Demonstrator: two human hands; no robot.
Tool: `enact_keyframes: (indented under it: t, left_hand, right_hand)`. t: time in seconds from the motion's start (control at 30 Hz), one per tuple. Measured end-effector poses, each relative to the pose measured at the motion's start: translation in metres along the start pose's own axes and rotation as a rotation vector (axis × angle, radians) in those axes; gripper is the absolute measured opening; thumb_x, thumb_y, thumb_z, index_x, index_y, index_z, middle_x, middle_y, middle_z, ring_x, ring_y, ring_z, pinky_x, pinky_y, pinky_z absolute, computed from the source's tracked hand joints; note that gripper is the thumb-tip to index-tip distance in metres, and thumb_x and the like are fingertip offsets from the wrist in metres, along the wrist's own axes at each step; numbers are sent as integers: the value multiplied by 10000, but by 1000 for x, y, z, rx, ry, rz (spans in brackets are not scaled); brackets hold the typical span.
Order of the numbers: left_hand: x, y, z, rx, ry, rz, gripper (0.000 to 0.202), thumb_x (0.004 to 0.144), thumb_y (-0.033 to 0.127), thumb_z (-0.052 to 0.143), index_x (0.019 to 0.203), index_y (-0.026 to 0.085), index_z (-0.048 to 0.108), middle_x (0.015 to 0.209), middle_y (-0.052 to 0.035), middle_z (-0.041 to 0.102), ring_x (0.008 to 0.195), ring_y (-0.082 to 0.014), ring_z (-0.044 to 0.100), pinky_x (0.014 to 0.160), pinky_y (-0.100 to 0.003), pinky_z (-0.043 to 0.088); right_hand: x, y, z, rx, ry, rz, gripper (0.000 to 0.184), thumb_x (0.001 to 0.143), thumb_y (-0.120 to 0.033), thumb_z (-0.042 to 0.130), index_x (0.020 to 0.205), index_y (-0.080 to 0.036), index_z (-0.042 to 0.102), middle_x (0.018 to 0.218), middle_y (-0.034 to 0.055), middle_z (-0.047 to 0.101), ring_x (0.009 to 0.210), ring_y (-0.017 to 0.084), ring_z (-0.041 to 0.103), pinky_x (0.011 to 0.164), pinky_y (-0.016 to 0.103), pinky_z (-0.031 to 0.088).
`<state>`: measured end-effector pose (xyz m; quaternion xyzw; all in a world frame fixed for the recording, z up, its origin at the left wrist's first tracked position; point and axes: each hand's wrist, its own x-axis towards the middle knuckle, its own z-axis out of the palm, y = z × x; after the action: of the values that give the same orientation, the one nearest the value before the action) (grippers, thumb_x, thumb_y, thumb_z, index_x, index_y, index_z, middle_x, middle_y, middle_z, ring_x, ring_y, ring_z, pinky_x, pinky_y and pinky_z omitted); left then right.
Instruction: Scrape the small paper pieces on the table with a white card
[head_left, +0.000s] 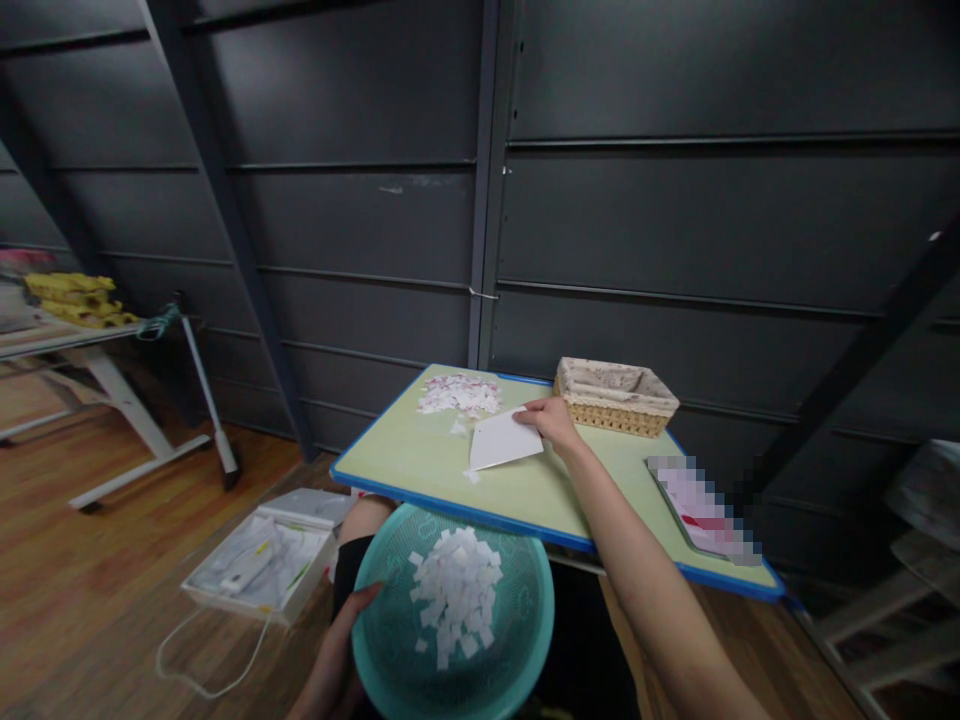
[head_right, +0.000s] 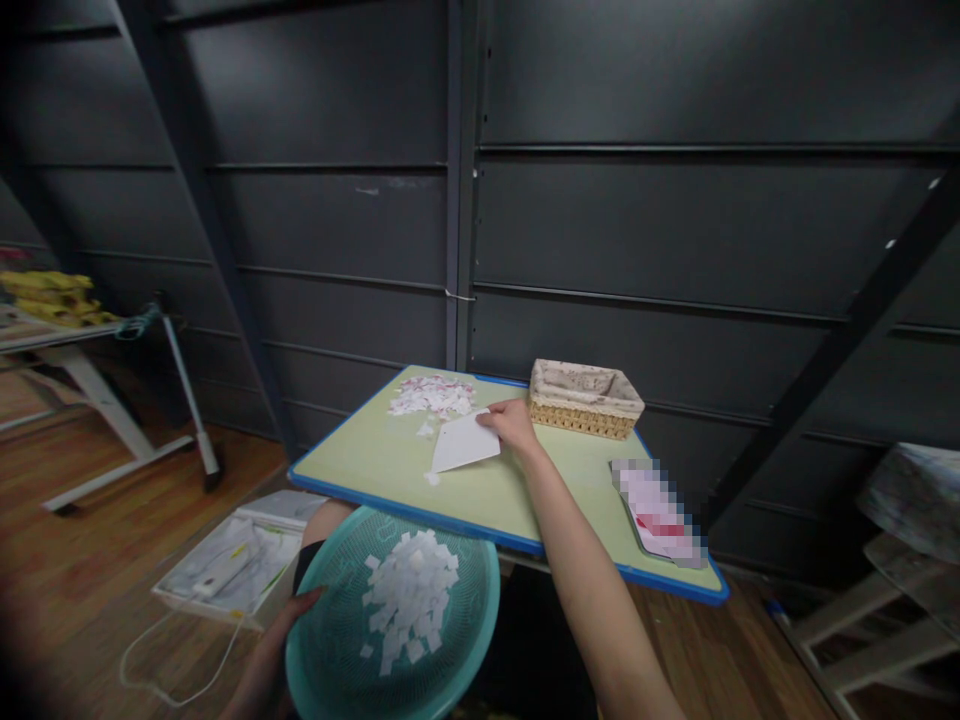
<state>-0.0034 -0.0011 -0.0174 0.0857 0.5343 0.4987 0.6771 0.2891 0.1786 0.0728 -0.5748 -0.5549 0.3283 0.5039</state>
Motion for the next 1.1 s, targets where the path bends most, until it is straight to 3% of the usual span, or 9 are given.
enact_keyframes:
  t: [0.17, 0.47, 0.7, 0.87, 0.97, 1.1]
  left_hand:
    - [4, -4, -6, 30, -97, -9, 220, 714, 227, 694, 893, 100, 685, 706, -105, 789, 886, -341, 722, 825, -432, 576]
    - [2, -1, -3, 20, -98, -30, 147, 692, 214, 704, 798, 113, 691, 673, -109, 781, 899, -355, 714, 858, -430, 558]
    - [-1, -3, 0, 30, -74, 0, 213, 719, 242, 674, 872, 96, 694, 718, -127, 787, 916, -346, 713, 863, -456, 551]
    - [-3, -3, 1, 42, -68, 12, 172, 722, 231, 665, 829, 102, 708, 687, -107, 785, 902, -344, 716, 831, -417, 565]
    - [-3, -3, 1, 40, -66, -17, 166, 727, 236, 662, 836, 119, 708, 684, -90, 787, 856, -330, 728, 819, -417, 573]
    - [1, -3, -1, 6, -76, -17, 152, 738, 211, 650, 829, 100, 700, 691, -106, 788, 808, -307, 737, 839, -399, 566]
  right_hand:
    - [-1, -2, -1, 81, -23, 19, 187, 509, -278, 679, 588, -110, 686, 480, 25, 584, 432, 114, 466, 397, 218, 287]
    - [-6, -8, 1, 68, -76, 60, 164, 490, -239, 678, 570, -98, 695, 450, 22, 572, 407, 105, 444, 391, 221, 272]
    - [-19, -15, 12, 90, -288, 78, 160, 513, -248, 701, 553, -94, 687, 435, 9, 557, 403, 86, 433, 397, 207, 241]
    - [-23, -13, 19, 157, -440, 98, 218, 530, -276, 747, 642, -91, 721, 505, 27, 620, 432, 95, 476, 413, 209, 269]
    - [-19, -12, 18, 317, -355, 120, 265, 491, -274, 789, 683, -100, 730, 588, 50, 671, 487, 123, 546, 454, 224, 354]
    - [-11, -13, 13, 522, -80, 102, 289, 448, -250, 820, 692, -126, 726, 654, 46, 697, 541, 133, 587, 523, 239, 430]
